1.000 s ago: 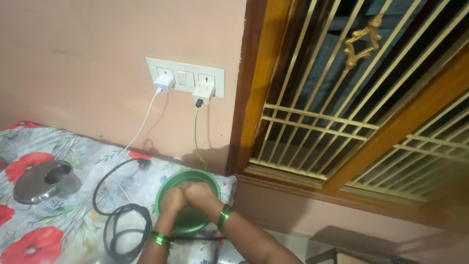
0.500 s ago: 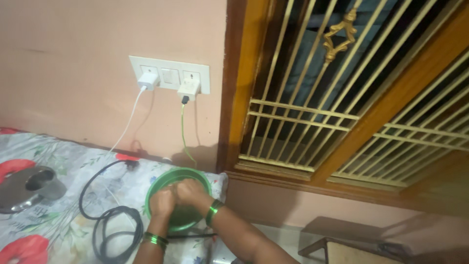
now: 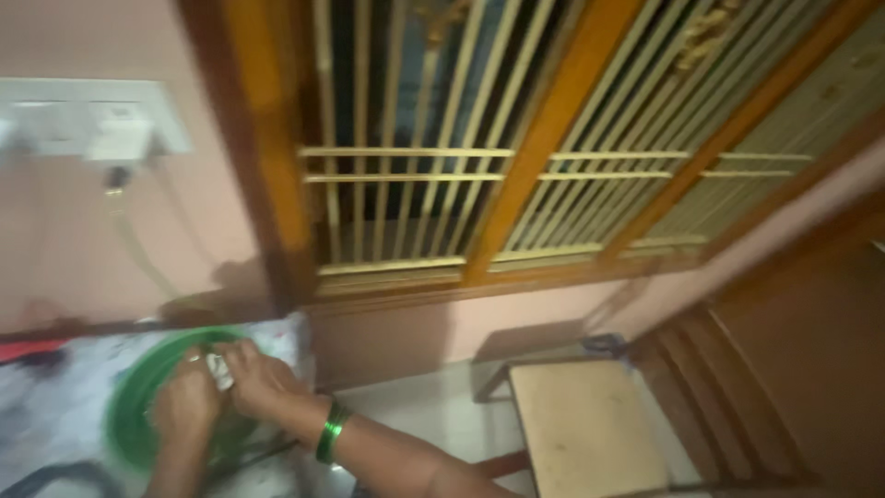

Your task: The person cleans wooden window grills using a wet cloth, dipping it into a green bucket of water and wiping the bars of the window.

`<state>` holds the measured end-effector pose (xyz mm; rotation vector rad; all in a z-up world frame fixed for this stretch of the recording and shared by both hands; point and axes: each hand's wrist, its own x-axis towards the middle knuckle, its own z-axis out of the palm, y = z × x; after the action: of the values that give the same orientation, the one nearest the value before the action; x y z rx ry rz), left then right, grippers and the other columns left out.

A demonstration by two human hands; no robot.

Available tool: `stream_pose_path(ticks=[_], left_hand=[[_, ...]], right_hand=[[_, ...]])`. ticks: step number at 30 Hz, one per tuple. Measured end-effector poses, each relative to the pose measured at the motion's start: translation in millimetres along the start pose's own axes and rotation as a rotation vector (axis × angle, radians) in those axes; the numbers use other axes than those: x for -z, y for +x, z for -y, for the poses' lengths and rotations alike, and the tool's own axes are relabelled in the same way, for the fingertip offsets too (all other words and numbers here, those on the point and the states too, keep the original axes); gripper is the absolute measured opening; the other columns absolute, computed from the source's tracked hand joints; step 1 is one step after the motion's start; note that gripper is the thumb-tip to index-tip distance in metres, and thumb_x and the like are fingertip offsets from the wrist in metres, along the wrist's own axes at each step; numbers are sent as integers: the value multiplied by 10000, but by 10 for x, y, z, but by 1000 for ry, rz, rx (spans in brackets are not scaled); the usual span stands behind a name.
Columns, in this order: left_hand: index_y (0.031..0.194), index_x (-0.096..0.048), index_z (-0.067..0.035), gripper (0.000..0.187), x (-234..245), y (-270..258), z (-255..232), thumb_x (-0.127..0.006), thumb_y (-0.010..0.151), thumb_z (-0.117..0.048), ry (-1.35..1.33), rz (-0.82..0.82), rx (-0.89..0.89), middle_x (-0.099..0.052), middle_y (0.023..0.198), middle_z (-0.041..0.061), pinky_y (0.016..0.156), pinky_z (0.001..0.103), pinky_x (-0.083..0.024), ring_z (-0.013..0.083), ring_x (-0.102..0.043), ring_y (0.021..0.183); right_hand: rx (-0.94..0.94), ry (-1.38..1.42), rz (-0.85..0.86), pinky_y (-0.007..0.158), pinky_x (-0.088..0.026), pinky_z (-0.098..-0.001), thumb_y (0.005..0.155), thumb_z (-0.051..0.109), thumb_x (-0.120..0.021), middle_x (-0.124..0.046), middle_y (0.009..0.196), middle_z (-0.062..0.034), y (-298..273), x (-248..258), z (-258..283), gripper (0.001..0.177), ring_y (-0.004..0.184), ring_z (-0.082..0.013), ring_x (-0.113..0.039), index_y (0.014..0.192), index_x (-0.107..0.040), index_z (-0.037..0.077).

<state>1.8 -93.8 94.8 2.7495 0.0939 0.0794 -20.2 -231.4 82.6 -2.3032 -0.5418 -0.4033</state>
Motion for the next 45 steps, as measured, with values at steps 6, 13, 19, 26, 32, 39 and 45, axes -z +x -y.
stream_pose_path(ticks=[6, 13, 19, 26, 32, 39, 45], left_hand=[[1363, -551, -100, 642, -102, -202, -905, -736, 754, -184, -88, -56, -279, -628, 1242, 246, 807, 545, -569, 469, -683, 991], [1174, -704, -115, 392, -908, -166, -1908, -697, 807, -253, -179, -2, -564, -720, 1079, 213, 823, 518, -577, 405, -709, 945], [992, -774, -175, 350, -1452, -511, -3184, -558, 934, -444, -38, 270, -489, -763, 929, 172, 781, 537, -581, 390, -742, 879], [930, -762, -154, 438, -1701, -1039, -4435, -560, 926, -542, -76, 242, -605, -750, 890, 172, 796, 533, -570, 405, -719, 882], [1022, -730, -76, 516, -2401, -1019, -5058, -635, 919, -573, -178, 298, -542, -743, 1016, 209, 861, 494, -573, 401, -728, 932], [1231, -629, -6, 729, -3178, -939, -5328, -911, 722, -445, -536, 494, -741, -677, 1223, 241, 957, 454, -513, 366, -655, 1144], [1157, -753, -64, 424, -3178, -316, -5520, -741, 887, -392, -388, 600, -573, -772, 1150, 176, 944, 393, -572, 313, -751, 1072]], right_hand=[[-190, -64, -176, 847, -536, -535, 832, 184, -650, -594, 1383, -230, -466, 699, -592, 524, 974, -472, -648, 1351, -597, 136], [-606, -136, -115, 869, -546, -490, 895, 272, -679, -701, 1158, -196, -1185, 1705, -1589, 425, 1027, -402, -681, 1293, -644, 127], [-566, 232, -285, 912, -541, -437, 822, 217, -742, -668, 1244, -151, -2091, 2725, -2513, 515, 1131, -364, -643, 1316, -609, 148], [-673, -223, -250, 789, -557, -411, 844, 315, -819, -720, 997, -169, -2997, 3762, -3013, 342, 916, -338, -700, 1005, -694, 40], [-819, 40, -386, 768, -542, -308, 862, 281, -811, -734, 941, -54, -3477, 4206, -3766, 294, 858, -142, -687, 1044, -706, 75], [-666, 746, -617, 749, -532, -254, 893, 156, -795, -724, 960, -25, -3240, 4609, -4138, 281, 884, -103, -666, 1086, -666, -1], [-692, 383, -637, 724, -542, -234, 822, 152, -845, -753, 893, 2, -2804, 4593, -4350, 241, 812, -80, -676, 1004, -731, 43]])
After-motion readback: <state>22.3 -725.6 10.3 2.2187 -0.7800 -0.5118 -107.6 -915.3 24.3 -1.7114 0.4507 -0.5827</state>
